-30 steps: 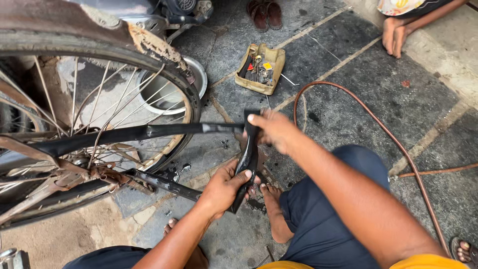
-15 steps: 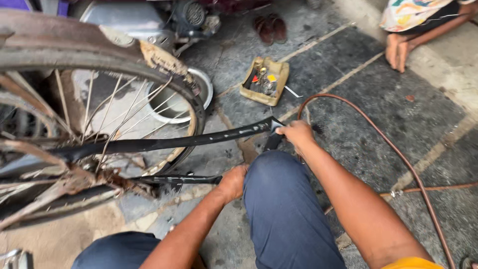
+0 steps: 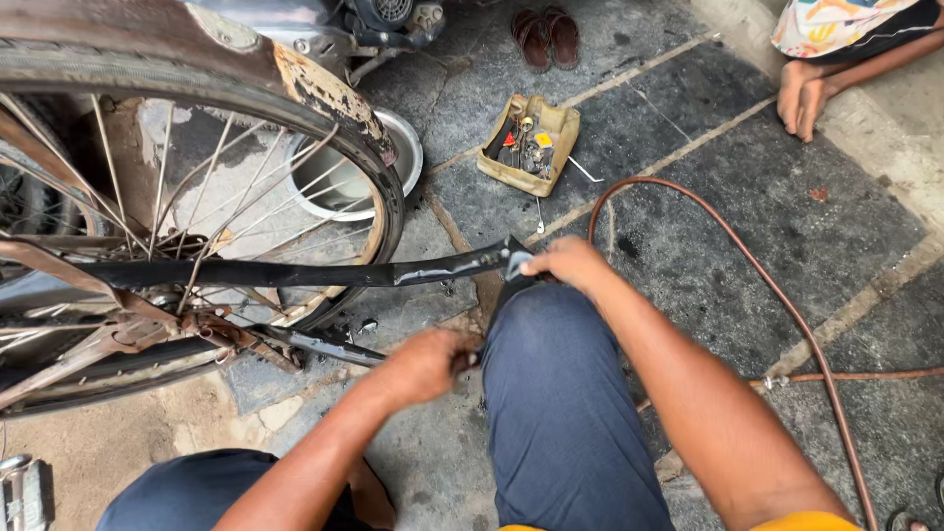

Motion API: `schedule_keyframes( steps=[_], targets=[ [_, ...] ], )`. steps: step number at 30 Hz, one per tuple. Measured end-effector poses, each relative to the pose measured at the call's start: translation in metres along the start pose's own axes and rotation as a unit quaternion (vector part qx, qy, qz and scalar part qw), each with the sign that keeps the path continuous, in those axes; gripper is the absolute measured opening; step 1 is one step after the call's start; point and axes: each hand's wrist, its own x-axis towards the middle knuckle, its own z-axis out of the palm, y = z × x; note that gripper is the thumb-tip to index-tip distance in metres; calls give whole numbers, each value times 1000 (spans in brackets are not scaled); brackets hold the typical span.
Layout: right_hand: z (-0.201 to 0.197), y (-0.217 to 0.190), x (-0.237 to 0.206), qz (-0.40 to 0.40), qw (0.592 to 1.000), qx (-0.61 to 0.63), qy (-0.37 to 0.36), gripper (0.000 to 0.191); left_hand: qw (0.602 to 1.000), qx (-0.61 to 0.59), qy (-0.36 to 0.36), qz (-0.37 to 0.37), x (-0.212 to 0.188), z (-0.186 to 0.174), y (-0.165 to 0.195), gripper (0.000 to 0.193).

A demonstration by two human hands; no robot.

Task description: The person is repairing a bicycle tire. They repeatedly submerge the inner tube into a metal bowl of water to locate air leaks by observing bubbles. After identifying the leak, they apply a patch to the inner tube.

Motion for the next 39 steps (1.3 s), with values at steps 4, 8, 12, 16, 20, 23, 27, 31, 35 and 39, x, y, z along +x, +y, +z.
schedule_keyframes(
  steps=[4,8,12,16,20,23,27,31,35,39],
  targets=[
    [-19,-47,-4,-86,962,257,38,23,898,-432,26,-76,-15,-33,8,20],
    [-46,-97,-31,-133,954,135,234,26,785,-616,53,-38,-12,-36,27,26],
    [-54,-116,-64,-212,893,26,396,36,744,-663,25,-76,-13,-26,49,26],
    [-60,-88,-98,-208,881,17,425,34,794,-588,79,-130,-20,-9,70,25],
    [-60,-33,-118,-155,892,7,424,34,848,-494,132,-139,-28,15,80,26],
    [-45,-3,-102,-155,892,-37,423,31,883,-406,146,-186,-25,27,78,25],
    [-9,17,-52,-24,967,184,172,20,887,-388,164,-187,-16,31,71,27],
    [-2,53,-32,74,921,381,27,41,856,-459,151,-184,-15,29,65,30],
    [19,90,-47,94,873,478,37,60,867,-434,160,-187,-13,30,61,30],
    [59,130,-97,142,843,518,-6,58,858,-459,163,-162,-10,28,62,34]
  ],
)
